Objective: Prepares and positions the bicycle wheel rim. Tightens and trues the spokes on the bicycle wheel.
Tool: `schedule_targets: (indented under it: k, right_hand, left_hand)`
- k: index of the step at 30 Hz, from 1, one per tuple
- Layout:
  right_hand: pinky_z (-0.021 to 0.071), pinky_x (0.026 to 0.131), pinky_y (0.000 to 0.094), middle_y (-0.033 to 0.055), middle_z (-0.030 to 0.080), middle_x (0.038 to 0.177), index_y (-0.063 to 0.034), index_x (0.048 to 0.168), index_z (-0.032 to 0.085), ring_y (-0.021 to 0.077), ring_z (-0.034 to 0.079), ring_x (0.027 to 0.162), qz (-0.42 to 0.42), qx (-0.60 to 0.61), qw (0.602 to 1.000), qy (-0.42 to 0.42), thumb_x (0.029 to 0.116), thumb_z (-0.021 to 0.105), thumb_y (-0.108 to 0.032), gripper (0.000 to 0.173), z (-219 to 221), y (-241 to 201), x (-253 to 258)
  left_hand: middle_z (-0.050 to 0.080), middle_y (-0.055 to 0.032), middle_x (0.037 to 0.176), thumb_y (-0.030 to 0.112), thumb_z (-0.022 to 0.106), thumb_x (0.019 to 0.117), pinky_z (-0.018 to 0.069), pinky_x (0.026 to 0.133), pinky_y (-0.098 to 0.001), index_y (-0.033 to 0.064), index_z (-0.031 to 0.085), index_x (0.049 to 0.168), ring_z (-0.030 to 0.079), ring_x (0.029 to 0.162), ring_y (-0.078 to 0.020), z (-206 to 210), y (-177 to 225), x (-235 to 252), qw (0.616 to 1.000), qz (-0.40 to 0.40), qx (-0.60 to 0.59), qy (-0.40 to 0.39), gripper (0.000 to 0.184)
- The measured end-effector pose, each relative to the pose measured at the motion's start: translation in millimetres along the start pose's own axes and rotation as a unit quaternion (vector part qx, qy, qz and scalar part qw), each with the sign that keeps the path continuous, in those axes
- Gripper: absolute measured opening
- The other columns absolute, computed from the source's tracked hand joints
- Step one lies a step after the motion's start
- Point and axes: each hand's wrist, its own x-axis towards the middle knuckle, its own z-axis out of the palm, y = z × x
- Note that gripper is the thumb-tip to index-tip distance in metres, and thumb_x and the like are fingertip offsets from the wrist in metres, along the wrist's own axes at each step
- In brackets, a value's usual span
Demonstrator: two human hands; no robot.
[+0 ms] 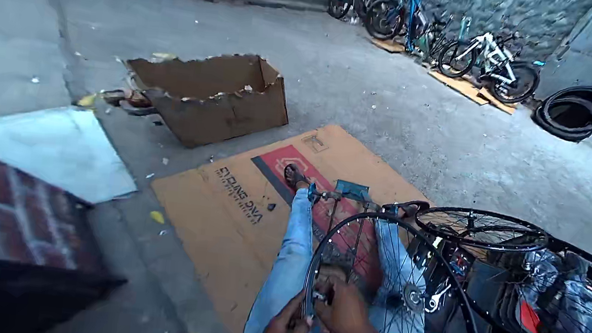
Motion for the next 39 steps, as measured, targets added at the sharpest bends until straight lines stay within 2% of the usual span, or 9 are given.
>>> schedule_targets:
  k: [3,5,9,12,16,23,27,30,39]
  right_hand:
    - [0.0577,0.084,0.0354,0.0066,0.072,0.101,-0.0046,0.114,0.067,0.0135,0.069,0.089,-0.048,0.11,0.977,-0.174,0.1004,0.064,-0.03,0.029,-7.6,17.6,4.4]
    - [0.059,0.082,0.032,0.0062,0.073,0.101,-0.0035,0.111,0.07,0.0114,0.07,0.086,-0.024,0.162,0.964,-0.207,0.0991,0.069,-0.021,0.021,-15.6,19.5,11.8]
    - [0.0648,0.078,0.0379,0.0034,0.078,0.1,-0.0094,0.121,0.07,0.0155,0.076,0.084,0.054,0.156,0.979,-0.121,0.078,0.09,-0.009,0.048,-6.5,6.6,10.1]
    - [0.0613,0.073,0.0497,-0.0006,0.078,0.091,-0.0158,0.114,0.077,0.0178,0.074,0.079,0.012,-0.052,0.998,-0.017,0.0831,0.083,-0.023,0.033,23.9,6.8,5.4]
    - [0.0536,0.064,0.0556,0.0043,0.072,0.08,-0.0198,0.096,0.076,0.0267,0.071,0.077,0.037,-0.165,0.981,-0.1,0.0878,0.069,-0.036,0.019,26.0,-6.1,11.4]
    - [0.0537,0.058,0.0306,0.0062,0.074,0.09,-0.0074,0.125,0.07,0.0135,0.065,0.066,0.038,0.208,0.942,-0.26,0.1082,0.041,-0.018,0.035,-22.3,12.2,12.0]
    - [0.0569,0.06,0.0278,0.0078,0.073,0.089,-0.0055,0.133,0.064,0.0132,0.065,0.065,0.028,0.252,0.928,-0.271,0.1054,0.057,-0.013,0.03,-29.0,17.2,12.2]
    - [0.0575,0.068,0.0254,0.0073,0.074,0.105,-0.0035,0.144,0.055,0.0104,0.068,0.078,0.023,0.256,0.911,-0.322,0.1025,0.061,-0.008,0.042,-32.0,18.8,20.4]
    - [0.0622,0.076,0.0274,0.0037,0.077,0.105,-0.0036,0.135,0.064,0.0097,0.073,0.085,0.038,0.246,0.925,-0.288,0.0951,0.071,-0.004,0.04,-23.9,19.6,24.8]
  left_hand:
    - [0.072,-0.0071,0.104,0.018,0.052,0.101,0.0604,0.082,-0.0323,-0.0012,0.037,0.154,0.071,0.088,-0.015,-3.6,-16.5,-15.0,1.0,-0.022,-0.018,0.006,0.059]
    - [0.072,-0.0063,0.101,0.018,0.052,0.1011,0.0597,0.082,-0.0316,0.0022,0.037,0.156,0.07,0.088,-0.0151,-3.2,-18.0,-16.9,0.999,-0.034,-0.031,0.002,0.059]
    - [0.072,-0.0046,0.1,0.02,0.052,0.1012,0.0597,0.08,-0.0306,0.0084,0.04,0.156,0.07,0.087,-0.0142,-2.8,-16.8,-17.1,0.999,-0.049,-0.023,0.006,0.057]
    - [0.072,-0.0042,0.1,0.02,0.053,0.1006,0.0596,0.081,-0.0313,0.0105,0.039,0.157,0.07,0.087,-0.0145,-6.0,-20.2,-15.2,0.998,-0.058,-0.016,0.003,0.059]
    - [0.073,-0.0058,0.106,0.018,0.053,0.1006,0.0605,0.084,-0.0329,0.0097,0.038,0.157,0.071,0.091,-0.0159,-9.2,-22.7,-16.5,0.998,-0.052,-0.026,-0.002,0.059]
    - [0.071,-0.0067,0.109,0.024,0.058,0.1001,0.0605,0.079,-0.0316,0.0113,0.04,0.157,0.07,0.089,-0.0156,-2.9,-7.7,-18.1,0.998,-0.025,-0.058,-0.01,0.061]
    - [0.069,-0.0065,0.107,0.025,0.057,0.1017,0.061,0.078,-0.0315,0.0113,0.039,0.157,0.069,0.088,-0.0156,-3.4,-6.2,-17.4,0.999,-0.004,-0.052,-0.015,0.06]
    - [0.069,-0.0067,0.106,0.024,0.056,0.1015,0.061,0.078,-0.0319,0.013,0.038,0.158,0.069,0.088,-0.017,-6.0,-9.0,-18.8,0.999,-0.02,-0.046,-0.013,0.06]
    - [0.069,-0.0083,0.108,0.026,0.055,0.1027,0.0615,0.079,-0.0328,0.0129,0.037,0.158,0.07,0.09,-0.0188,-8.3,-9.6,-16.3,0.997,-0.047,-0.052,-0.012,0.06]
